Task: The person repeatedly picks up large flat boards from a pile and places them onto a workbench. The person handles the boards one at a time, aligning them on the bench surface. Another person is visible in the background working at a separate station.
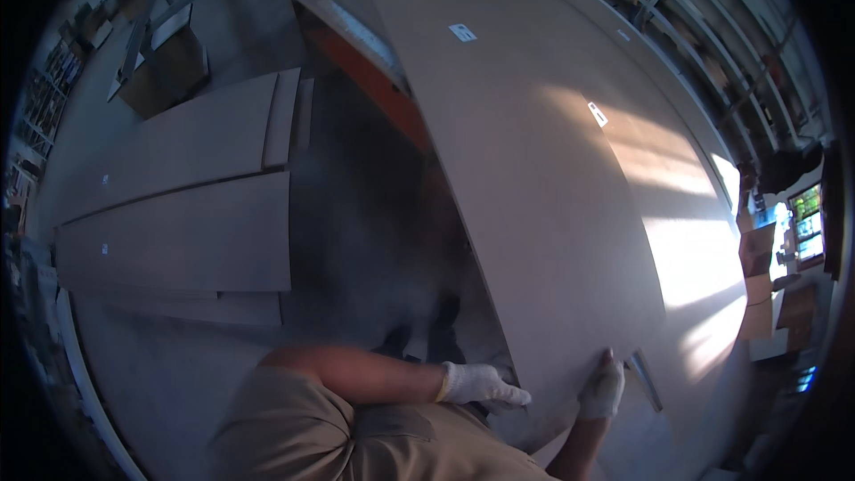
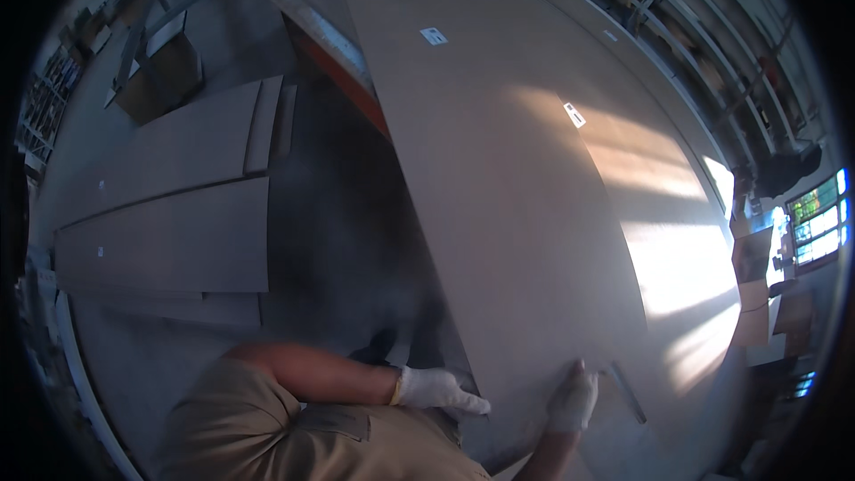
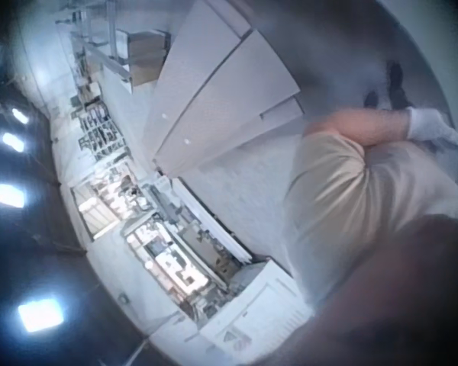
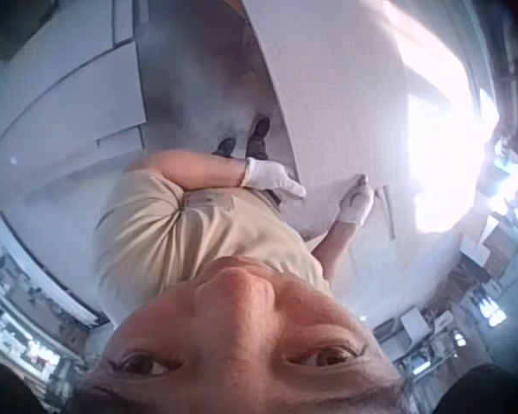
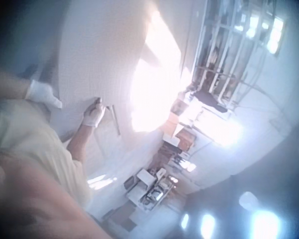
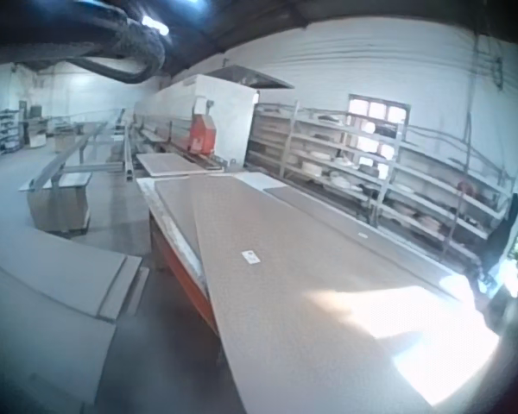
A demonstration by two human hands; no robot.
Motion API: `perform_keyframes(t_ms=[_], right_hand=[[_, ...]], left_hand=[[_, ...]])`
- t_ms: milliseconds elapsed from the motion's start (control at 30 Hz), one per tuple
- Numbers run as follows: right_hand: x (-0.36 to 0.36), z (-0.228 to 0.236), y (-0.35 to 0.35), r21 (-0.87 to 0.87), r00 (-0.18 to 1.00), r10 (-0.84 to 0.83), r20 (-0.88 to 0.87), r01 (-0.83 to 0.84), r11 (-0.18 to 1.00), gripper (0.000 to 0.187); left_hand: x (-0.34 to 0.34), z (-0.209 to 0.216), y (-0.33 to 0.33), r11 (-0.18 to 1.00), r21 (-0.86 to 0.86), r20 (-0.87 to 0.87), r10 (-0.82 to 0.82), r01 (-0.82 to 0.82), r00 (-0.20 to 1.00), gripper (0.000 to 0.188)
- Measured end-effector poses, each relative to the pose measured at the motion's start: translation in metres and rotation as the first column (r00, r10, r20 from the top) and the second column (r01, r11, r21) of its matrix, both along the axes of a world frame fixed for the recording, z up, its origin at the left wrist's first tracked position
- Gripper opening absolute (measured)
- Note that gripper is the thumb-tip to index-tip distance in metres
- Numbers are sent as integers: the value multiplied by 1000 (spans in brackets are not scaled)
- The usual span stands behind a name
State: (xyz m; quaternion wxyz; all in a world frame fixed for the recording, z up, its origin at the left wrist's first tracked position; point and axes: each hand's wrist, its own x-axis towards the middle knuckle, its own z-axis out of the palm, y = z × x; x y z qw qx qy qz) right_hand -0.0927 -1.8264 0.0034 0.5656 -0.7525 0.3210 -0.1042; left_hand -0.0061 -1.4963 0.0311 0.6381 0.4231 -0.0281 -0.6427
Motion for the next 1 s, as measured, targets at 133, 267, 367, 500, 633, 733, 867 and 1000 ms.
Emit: perform_keyframes(t_ms=[133,267,367,500,633,733,867,1000], right_hand=[[-156,24,-37,-421,992,3,-130,-58,905,41],[-273,35,-53,346,913,-407,23,375,860,39],[-309,57,-64,329,839,-520,-162,543,773,46],[-394,35,-75,163,674,-689,-267,736,657,52],[-473,-10,-98,-42,590,-772,-235,788,615,52],[-489,-26,-117,-68,624,-753,-208,759,647,51],[-480,-40,-153,-69,706,-687,-174,687,723,49],[-445,-17,-193,-110,804,-592,-45,585,803,48]], left_hand=[[29,-5,37,821,-231,-446,388,-522,807,42],[128,8,54,496,-251,-242,799,-831,550,38],[180,-4,64,382,-166,-119,907,-909,403,43],[143,-11,24,340,-252,58,940,-906,336,43],[58,-32,9,327,-234,43,944,-916,326,36],[-10,-57,40,255,-206,52,967,-945,250,35],[-78,-30,96,166,-195,-27,984,-967,175,31],[-103,-42,121,25,-308,-100,993,-951,58,35]])
